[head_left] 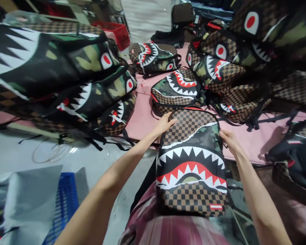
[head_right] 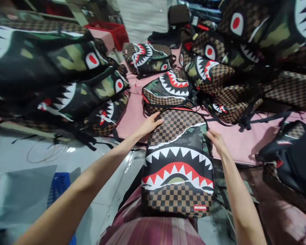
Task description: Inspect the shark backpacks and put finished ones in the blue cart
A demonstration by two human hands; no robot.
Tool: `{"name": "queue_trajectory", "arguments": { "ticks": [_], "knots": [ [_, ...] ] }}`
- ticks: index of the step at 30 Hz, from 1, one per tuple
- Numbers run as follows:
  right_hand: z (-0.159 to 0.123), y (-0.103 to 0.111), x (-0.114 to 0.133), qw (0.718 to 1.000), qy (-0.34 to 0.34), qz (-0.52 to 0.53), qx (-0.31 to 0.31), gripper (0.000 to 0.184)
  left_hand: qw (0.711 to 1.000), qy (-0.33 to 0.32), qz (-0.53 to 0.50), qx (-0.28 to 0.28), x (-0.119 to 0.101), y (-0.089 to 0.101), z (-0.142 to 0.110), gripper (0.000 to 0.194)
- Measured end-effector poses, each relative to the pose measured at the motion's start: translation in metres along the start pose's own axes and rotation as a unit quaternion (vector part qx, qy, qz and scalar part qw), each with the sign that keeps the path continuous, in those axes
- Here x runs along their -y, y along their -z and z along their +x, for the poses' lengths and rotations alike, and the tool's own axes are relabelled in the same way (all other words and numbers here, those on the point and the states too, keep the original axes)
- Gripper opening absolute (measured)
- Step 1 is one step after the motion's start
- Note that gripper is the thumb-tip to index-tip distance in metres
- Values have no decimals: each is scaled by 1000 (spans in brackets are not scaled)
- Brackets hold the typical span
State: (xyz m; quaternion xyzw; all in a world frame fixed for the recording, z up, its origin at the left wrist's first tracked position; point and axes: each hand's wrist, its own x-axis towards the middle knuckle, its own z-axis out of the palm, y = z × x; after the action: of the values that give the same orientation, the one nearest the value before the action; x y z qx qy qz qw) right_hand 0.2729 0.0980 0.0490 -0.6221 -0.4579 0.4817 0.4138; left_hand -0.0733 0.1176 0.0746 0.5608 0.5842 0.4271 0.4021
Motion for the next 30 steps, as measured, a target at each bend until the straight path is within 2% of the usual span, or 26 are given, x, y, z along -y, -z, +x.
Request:
{"name": "queue_trajectory", "arguments": {
  "ticks": [2, 4, 5, 7, 8, 10, 12, 14, 17, 22, 24, 25, 28, 30],
  "knots": [
    [-6, 3, 12, 998, 39, 36, -21, 48, 998, -30, -31, -36, -16, -14, -2, 48],
    [-30, 14, 14, 991, 104, 80, -15, 42, 995, -81, -54, -35, -23, -10, -24, 39],
    [-46, 22, 11, 987, 134, 90, 15, 33, 992, -121, -42, -4, -23, -3, -41, 31],
    [-83, 36, -1, 974, 170, 68, 135, 16, 968, -220, 30, 113, -15, 14, -84, 13],
    [-100, 42, -8, 963, 173, 34, 205, 17, 944, -267, 76, 177, -10, 20, -106, 21],
    [-125, 49, -22, 933, 172, -44, 314, 27, 906, -324, 167, 213, 2, 27, -147, 32],
    [-134, 48, -32, 916, 181, -96, 346, 32, 892, -334, 227, 205, 10, 25, -173, 34],
    [-132, 43, -38, 911, 186, -117, 348, 32, 892, -323, 250, 191, 14, 20, -184, 34],
    [-126, 39, -36, 909, 187, -128, 351, 31, 891, -329, 257, 177, 15, 16, -184, 38],
    [-144, 45, -3, 889, 196, -209, 357, 25, 876, -349, 289, 166, 9, 18, -189, 31],
    [-157, 46, 8, 884, 191, -251, 345, 15, 858, -357, 324, 175, 3, 15, -198, 27],
    [-163, 45, 10, 888, 189, -273, 320, 14, 848, -360, 345, 179, -2, 11, -203, 26],
    [-173, 35, 6, 901, 195, -321, 217, 30, 810, -387, 392, 201, -18, -10, -222, 31],
    [-174, 26, 1, 897, 195, -335, 211, 26, 784, -419, 401, 220, -25, -30, -234, 34]
  ]
}}
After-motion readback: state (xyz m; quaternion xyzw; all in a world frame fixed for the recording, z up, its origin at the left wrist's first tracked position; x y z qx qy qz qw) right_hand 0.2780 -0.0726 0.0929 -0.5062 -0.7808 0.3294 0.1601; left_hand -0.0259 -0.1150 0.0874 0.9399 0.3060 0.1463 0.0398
